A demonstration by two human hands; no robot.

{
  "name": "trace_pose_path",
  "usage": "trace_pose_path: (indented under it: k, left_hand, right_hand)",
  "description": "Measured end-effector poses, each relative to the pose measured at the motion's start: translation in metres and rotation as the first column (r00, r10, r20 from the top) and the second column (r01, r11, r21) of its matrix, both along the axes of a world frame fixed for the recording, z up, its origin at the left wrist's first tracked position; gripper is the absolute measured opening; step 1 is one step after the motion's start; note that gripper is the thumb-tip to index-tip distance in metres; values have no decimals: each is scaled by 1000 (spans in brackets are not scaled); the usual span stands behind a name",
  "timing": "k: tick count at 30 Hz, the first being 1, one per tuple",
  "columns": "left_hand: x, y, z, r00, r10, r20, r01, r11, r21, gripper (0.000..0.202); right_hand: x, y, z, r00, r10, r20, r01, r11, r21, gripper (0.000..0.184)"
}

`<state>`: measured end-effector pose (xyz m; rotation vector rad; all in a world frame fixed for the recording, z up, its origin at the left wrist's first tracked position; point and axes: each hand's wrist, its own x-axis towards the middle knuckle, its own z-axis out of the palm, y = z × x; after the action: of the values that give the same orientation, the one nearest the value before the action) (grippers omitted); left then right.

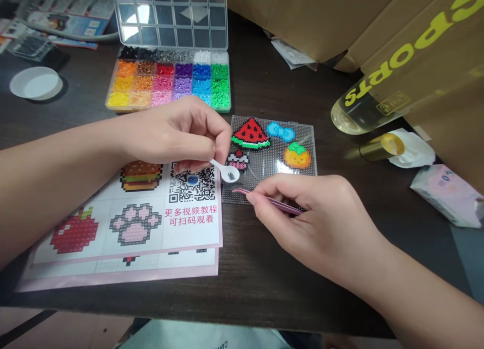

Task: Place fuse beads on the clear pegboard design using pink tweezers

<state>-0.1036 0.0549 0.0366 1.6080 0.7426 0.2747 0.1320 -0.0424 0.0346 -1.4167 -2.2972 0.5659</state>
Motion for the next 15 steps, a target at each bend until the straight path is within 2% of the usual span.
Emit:
trace_pose_path:
  k: [6, 11, 15]
  left_hand:
    - [1, -4, 5, 998, 29, -59, -29, 1000, -1, 21]
    - [0, 0, -2, 1000, 27, 7, -27, 1000, -7, 21]
    - [-2, 1, -8, 998, 38, 43, -39, 999, 31, 19]
  right_hand:
    - [1, 0, 0, 1000, -14, 0, 14, 1000, 1, 23]
    - [-1, 0, 3, 1000, -14, 2, 14, 1000, -4, 23]
    - [1, 0, 2, 998, -51, 41, 50, 999, 15, 17]
